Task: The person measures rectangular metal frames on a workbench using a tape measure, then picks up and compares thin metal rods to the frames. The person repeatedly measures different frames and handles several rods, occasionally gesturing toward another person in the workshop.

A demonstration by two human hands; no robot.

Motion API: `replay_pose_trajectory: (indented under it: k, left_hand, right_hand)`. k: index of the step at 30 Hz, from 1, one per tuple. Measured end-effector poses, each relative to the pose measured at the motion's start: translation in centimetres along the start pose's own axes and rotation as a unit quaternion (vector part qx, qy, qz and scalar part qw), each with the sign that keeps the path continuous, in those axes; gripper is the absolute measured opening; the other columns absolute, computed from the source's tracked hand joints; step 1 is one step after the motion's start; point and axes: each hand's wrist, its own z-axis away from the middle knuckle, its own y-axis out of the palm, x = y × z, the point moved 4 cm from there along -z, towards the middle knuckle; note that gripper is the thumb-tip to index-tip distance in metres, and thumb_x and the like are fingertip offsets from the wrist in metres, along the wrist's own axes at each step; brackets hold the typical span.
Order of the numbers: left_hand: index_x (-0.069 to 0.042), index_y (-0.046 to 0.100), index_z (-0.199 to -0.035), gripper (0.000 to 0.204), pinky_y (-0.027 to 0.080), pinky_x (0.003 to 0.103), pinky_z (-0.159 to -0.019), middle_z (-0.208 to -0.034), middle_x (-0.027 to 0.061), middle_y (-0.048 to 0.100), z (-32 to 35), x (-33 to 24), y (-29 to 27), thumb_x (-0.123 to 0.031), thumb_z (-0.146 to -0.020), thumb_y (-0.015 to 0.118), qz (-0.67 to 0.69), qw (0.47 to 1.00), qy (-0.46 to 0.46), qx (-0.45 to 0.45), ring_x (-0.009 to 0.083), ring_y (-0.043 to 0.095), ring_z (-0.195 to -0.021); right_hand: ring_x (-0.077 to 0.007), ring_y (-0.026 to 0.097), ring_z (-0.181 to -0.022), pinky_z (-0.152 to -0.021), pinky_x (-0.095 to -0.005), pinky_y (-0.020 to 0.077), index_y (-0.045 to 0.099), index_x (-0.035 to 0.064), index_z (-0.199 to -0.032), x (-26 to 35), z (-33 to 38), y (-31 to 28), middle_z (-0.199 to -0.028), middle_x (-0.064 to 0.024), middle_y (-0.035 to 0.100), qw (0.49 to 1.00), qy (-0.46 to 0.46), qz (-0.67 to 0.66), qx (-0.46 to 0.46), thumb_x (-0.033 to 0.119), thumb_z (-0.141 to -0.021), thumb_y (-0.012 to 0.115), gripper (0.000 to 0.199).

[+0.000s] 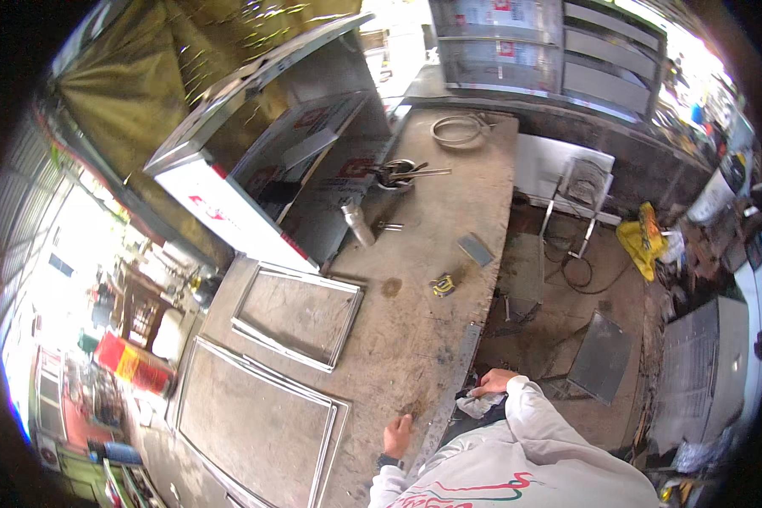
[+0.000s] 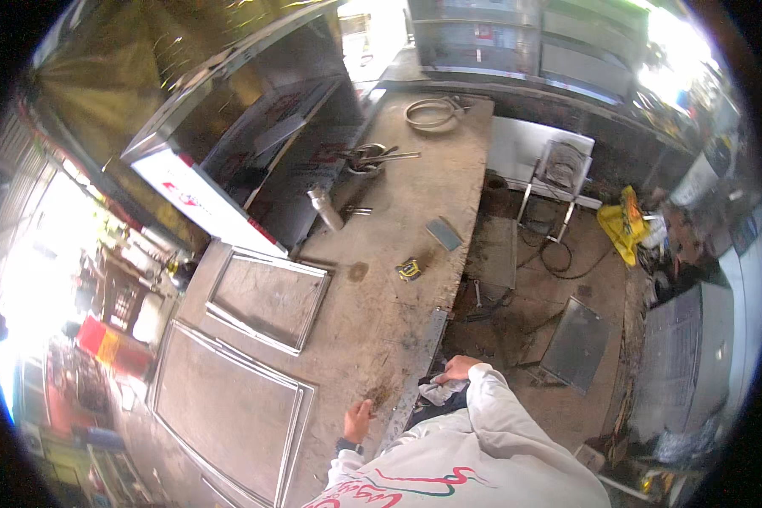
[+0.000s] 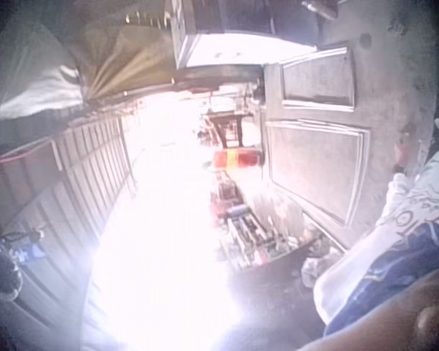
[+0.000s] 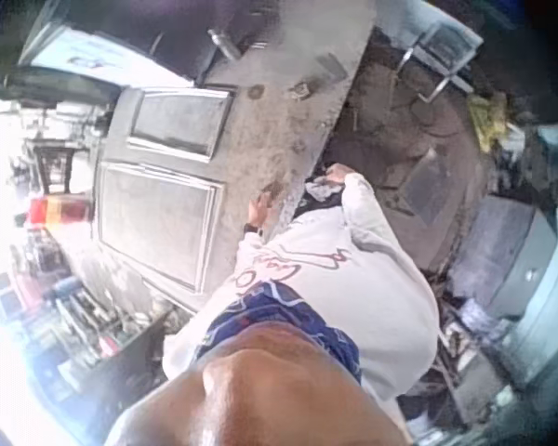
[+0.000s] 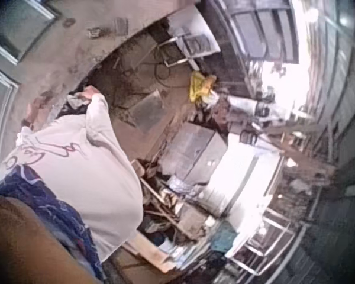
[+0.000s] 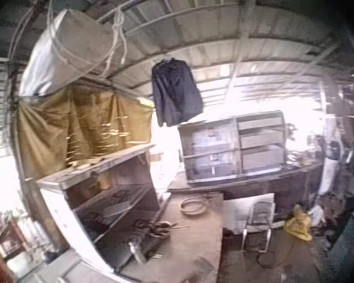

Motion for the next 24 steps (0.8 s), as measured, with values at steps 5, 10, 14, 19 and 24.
replay_pose_trajectory:
  k: [5, 10, 14, 19, 24]
  left_hand:
    - [0.003, 0.066, -0.077, 0.044, 0.047, 0.037, -0.056, -0.066, 0.0128, 0.067, 1.8, 5.5, -5.3, -0.037, -0.092, 0.06, 0.031, 0.992, -0.009, -0.121, 0.0212, 0.064, -0.058]
    - [0.002, 0.063, -0.072, 0.041, 0.047, 0.034, -0.055, -0.062, 0.0103, 0.063, 3.7, 6.4, -8.4, -0.033, -0.092, 0.059, 0.047, 0.983, -0.079, -0.162, 0.0175, 0.061, -0.057]
    - [0.0, 0.059, -0.069, 0.037, 0.046, 0.032, -0.056, -0.06, 0.0062, 0.058, 4.8, 4.4, -7.3, -0.03, -0.091, 0.06, 0.097, 0.975, -0.099, -0.174, 0.0153, 0.056, -0.056]
    - [0.001, 0.06, -0.071, 0.037, 0.046, 0.032, -0.056, -0.061, 0.0068, 0.06, 4.1, 5.2, -3.6, -0.03, -0.092, 0.059, 0.153, 0.976, -0.074, -0.134, 0.0149, 0.059, -0.058]
    - [0.002, 0.063, -0.075, 0.041, 0.048, 0.034, -0.06, -0.063, 0.01, 0.065, 3.8, 5.9, -1.2, -0.036, -0.091, 0.06, 0.08, 0.986, -0.08, -0.12, 0.0172, 0.065, -0.063]
  right_hand:
    - [-0.0291, 0.067, -0.1, -0.086, -0.0386, 0.0491, 0.073, 0.0031, -0.104, 1.2, -4.7, 0.3, -0.104, -0.0161, 0.072, 0.997, -0.036, 0.024, 0.065, 0.068, -0.076, 0.067, 0.071]
    - [-0.0246, 0.067, -0.082, -0.075, -0.0403, 0.0497, 0.072, 0.002, -0.096, 2.6, -8.3, -2.2, -0.088, -0.0153, 0.072, 0.996, -0.072, 0.034, 0.03, 0.065, -0.077, 0.07, 0.066]
    - [-0.023, 0.066, -0.081, -0.073, -0.0387, 0.0494, 0.071, 0.0019, -0.095, 3.4, -11.0, -7.6, -0.086, -0.0128, 0.071, 0.994, -0.089, 0.003, -0.061, 0.062, -0.076, 0.072, 0.063]
    - [-0.0195, 0.066, -0.069, -0.057, -0.0326, 0.053, 0.068, -0.0004, -0.101, 5.9, -13.1, -19.3, -0.08, -0.0113, 0.069, 0.876, -0.106, -0.351, -0.313, 0.042, -0.082, 0.075, 0.047]
    - [-0.0112, 0.055, -0.048, -0.043, -0.0268, 0.0438, 0.059, 0.0052, -0.081, 11.2, -13.0, -21.9, -0.068, -0.0052, 0.065, 0.788, -0.146, -0.495, -0.336, 0.028, -0.089, 0.068, 0.026]
